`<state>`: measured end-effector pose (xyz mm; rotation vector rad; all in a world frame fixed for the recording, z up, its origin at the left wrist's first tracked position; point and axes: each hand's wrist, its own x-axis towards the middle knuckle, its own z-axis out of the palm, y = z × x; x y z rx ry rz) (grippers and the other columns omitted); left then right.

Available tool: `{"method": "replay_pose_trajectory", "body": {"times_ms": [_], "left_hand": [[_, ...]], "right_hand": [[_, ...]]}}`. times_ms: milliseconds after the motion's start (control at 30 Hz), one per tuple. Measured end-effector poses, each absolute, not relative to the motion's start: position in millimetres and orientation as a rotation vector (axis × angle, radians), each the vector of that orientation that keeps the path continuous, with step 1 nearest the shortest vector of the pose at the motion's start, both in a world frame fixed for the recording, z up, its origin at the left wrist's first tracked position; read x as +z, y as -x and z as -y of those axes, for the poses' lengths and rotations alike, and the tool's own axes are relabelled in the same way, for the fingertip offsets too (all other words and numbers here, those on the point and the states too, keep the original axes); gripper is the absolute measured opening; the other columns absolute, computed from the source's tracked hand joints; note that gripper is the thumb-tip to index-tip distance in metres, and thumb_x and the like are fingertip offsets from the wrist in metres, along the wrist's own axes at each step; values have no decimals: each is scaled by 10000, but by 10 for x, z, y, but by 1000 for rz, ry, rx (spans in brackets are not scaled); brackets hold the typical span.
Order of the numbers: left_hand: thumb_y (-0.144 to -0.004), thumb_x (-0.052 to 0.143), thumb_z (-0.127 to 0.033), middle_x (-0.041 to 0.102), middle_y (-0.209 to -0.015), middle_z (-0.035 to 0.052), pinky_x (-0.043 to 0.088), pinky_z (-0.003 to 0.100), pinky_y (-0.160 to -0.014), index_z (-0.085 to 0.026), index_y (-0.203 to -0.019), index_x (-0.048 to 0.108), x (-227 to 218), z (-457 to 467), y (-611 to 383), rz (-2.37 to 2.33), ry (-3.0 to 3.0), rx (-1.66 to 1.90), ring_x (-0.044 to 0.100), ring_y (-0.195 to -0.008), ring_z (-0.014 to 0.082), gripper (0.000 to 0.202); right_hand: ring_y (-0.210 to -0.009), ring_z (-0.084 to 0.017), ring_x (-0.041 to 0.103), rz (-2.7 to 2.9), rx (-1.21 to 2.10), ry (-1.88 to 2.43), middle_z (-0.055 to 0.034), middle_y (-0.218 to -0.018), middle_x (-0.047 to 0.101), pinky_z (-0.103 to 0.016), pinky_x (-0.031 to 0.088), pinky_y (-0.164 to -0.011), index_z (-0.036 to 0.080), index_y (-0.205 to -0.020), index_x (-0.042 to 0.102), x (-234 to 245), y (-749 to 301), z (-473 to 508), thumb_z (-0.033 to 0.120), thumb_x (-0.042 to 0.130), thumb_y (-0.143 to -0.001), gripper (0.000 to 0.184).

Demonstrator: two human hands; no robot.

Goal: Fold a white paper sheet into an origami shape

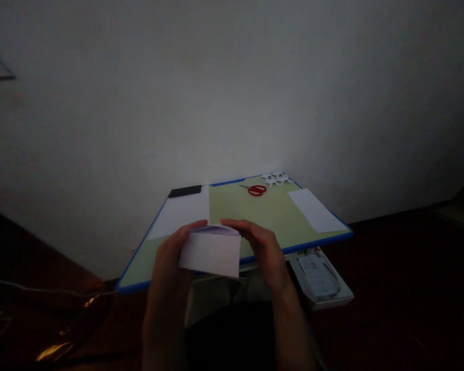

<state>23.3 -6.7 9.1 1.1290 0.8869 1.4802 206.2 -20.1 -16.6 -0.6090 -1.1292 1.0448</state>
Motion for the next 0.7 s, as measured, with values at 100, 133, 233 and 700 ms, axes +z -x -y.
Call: {"method": "replay_pose_trajectory", "body": {"times_ms": [100, 133, 233, 700], "left_hand": [[-900, 639, -448, 846, -1072, 132, 603, 371, -723, -205, -1088, 883, 90, 92, -138, -684, -1191, 1393, 761, -914, 289, 392], [-913, 609, -434, 845, -1111, 137, 621, 406, -770, -211, -1099, 884, 82, 101, -113, -633, -1222, 1385, 768, -971, 308, 400], [-918, 648, -359, 857, -1089, 112, 628, 379, -734, -237, -1095, 888, 49, 132, -82, -581, -1320, 1413, 784, -941, 290, 322], [-881, 877, -383, 667, -914, 41, 544, 249, -662, -268, -1044, 881, 71, 138, -231, -507, -1825, 1838, 661, -801, 166, 200]], "right_hand": [[-1081, -309, 778, 1240, 954, 644, -54, -1177, 856, -395, 600, -906, 276, -1199, 853, -167, -2106, 222, 422, 657, -914, 375], [-1025, -300, 786, 1271, 900, 674, -47, -1152, 858, -377, 608, -844, 291, -1216, 843, -160, -2113, 233, 390, 725, -877, 372], [-868, -261, 777, 1296, 744, 711, -26, -997, 851, -335, 599, -725, 315, -1153, 850, -114, -2092, 271, 321, 877, -783, 370], [-639, -218, 695, 1322, 505, 725, -7, -745, 800, -326, 523, -578, 328, -968, 891, -20, -2039, 362, 353, 846, -860, 120]]}}
